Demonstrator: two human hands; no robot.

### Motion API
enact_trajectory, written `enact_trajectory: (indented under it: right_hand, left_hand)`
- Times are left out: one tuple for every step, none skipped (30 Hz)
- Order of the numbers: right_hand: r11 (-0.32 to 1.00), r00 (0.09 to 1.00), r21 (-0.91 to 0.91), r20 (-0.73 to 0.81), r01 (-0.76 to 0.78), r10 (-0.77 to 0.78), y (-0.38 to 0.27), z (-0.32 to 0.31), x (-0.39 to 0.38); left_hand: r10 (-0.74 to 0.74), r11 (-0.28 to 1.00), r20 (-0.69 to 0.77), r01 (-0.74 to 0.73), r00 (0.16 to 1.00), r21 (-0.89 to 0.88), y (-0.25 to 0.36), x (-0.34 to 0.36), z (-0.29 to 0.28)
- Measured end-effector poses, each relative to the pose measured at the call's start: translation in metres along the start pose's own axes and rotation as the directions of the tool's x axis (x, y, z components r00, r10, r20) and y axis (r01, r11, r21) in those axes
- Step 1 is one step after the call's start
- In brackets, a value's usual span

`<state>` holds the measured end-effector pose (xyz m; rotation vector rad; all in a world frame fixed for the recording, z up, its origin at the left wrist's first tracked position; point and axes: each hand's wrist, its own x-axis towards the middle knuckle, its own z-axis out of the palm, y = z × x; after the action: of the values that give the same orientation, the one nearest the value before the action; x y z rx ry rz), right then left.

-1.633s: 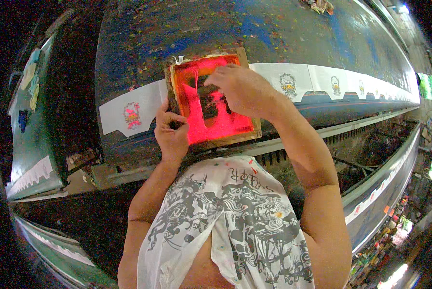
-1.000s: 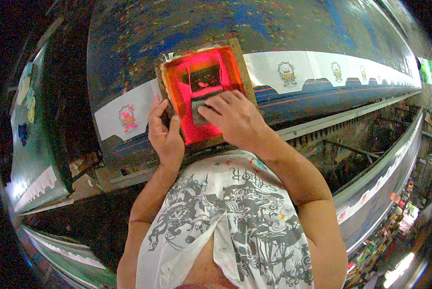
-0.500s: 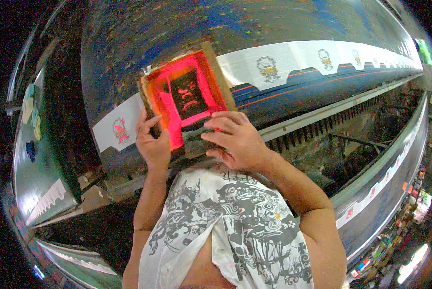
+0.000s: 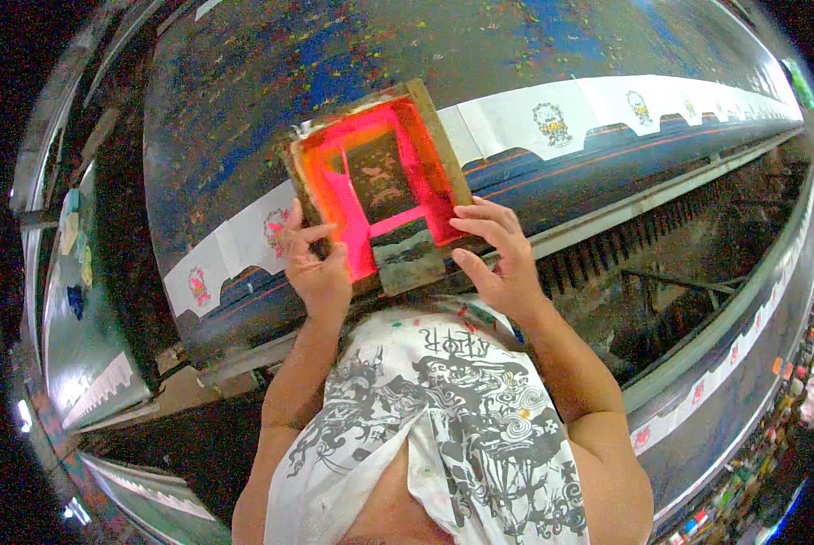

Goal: The person holds a wooden screen-printing frame with pink ink and repeatedly rubs a small block across the screen to transfer ink onto a dark rectangular item beneath. The person adjusts the frame and block position while continuing the rubbing motion throughout the clip.

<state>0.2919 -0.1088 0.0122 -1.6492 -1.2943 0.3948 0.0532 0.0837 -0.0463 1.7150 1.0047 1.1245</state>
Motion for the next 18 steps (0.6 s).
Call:
enact_trajectory:
  right_hand:
    - [1.0,1.0,0.004,0.002,-0.006,0.006,0.008,-0.011,0.0]
    - [1.0,1.0,0.012,0.004,-0.01,0.01,0.015,-0.021,0.001]
    - [1.0,1.0,0.024,0.004,-0.015,0.015,0.021,-0.03,0.002]
    - [0.999,1.0,0.038,0.017,-0.007,0.007,0.026,-0.037,0.002]
    - [0.999,1.0,0.039,0.03,-0.01,0.009,0.03,-0.043,0.003]
    - [0.999,0.999,0.041,0.041,-0.008,0.006,0.032,-0.049,0.003]
    - [0.999,0.998,0.041,0.057,-0.009,0.006,0.034,-0.054,0.004]
    - [1.0,0.998,0.015,0.057,0.022,-0.023,0.036,-0.057,0.006]
    - [0.999,0.997,-0.013,0.057,0.051,-0.051,0.037,-0.059,0.008]
    - [0.996,0.995,-0.043,0.058,0.081,-0.078,0.036,-0.06,0.01]
    - [0.989,0.99,-0.067,0.068,0.131,-0.127,0.035,-0.062,0.012]
    - [0.979,0.982,-0.092,0.077,0.181,-0.174,0.033,-0.062,0.015]
    - [0.967,0.972,-0.117,0.086,0.228,-0.219,0.03,-0.062,0.017]
    - [0.962,0.963,-0.103,0.12,0.254,-0.242,0.027,-0.061,0.019]
    - [0.956,0.952,-0.089,0.154,0.28,-0.264,0.024,-0.059,0.022]
    - [0.949,0.94,-0.077,0.187,0.304,-0.286,0.02,-0.057,0.024]
    - [0.938,0.923,-0.085,0.227,0.336,-0.31,0.017,-0.054,0.027]
    - [0.927,0.905,-0.091,0.27,0.365,-0.329,0.014,-0.051,0.03]
  left_hand:
    - [-0.017,1.0,0.001,0.017,1.0,-0.01,0.002,-0.002,0.013]
    - [-0.042,0.999,-0.017,0.042,0.999,-0.005,0.004,-0.005,0.025]
    - [-0.081,0.996,-0.023,0.079,0.996,-0.05,0.007,-0.006,0.032]
    - [-0.121,0.988,-0.027,0.118,0.992,-0.096,0.008,-0.007,0.039]
    - [-0.178,0.974,-0.027,0.172,0.984,-0.147,0.01,-0.007,0.044]
    - [-0.18,0.97,-0.026,0.173,0.983,-0.171,0.011,-0.007,0.047]
    - [-0.204,0.96,-0.021,0.196,0.979,-0.201,0.012,-0.007,0.048]
    - [-0.213,0.951,-0.021,0.203,0.977,-0.234,0.013,-0.007,0.05]
    - [-0.24,0.943,-0.02,0.228,0.971,-0.244,0.013,-0.007,0.051]
    - [-0.253,0.936,-0.022,0.239,0.967,-0.258,0.013,-0.007,0.052]
    - [-0.265,0.93,-0.022,0.25,0.964,-0.271,0.012,-0.006,0.053]
    - [-0.262,0.933,-0.022,0.247,0.965,-0.261,0.011,-0.006,0.053]
    - [-0.258,0.936,-0.019,0.245,0.966,-0.252,0.011,-0.007,0.053]
    - [-0.258,0.94,-0.018,0.246,0.966,-0.238,0.01,-0.007,0.053]
    - [-0.249,0.94,-0.015,0.238,0.968,-0.244,0.009,-0.007,0.053]
    - [-0.244,0.941,-0.014,0.233,0.97,-0.246,0.008,-0.007,0.053]
    - [-0.239,0.944,-0.015,0.229,0.971,-0.239,0.008,-0.007,0.053]
    - [-0.224,0.951,-0.02,0.214,0.974,-0.224,0.008,-0.007,0.053]
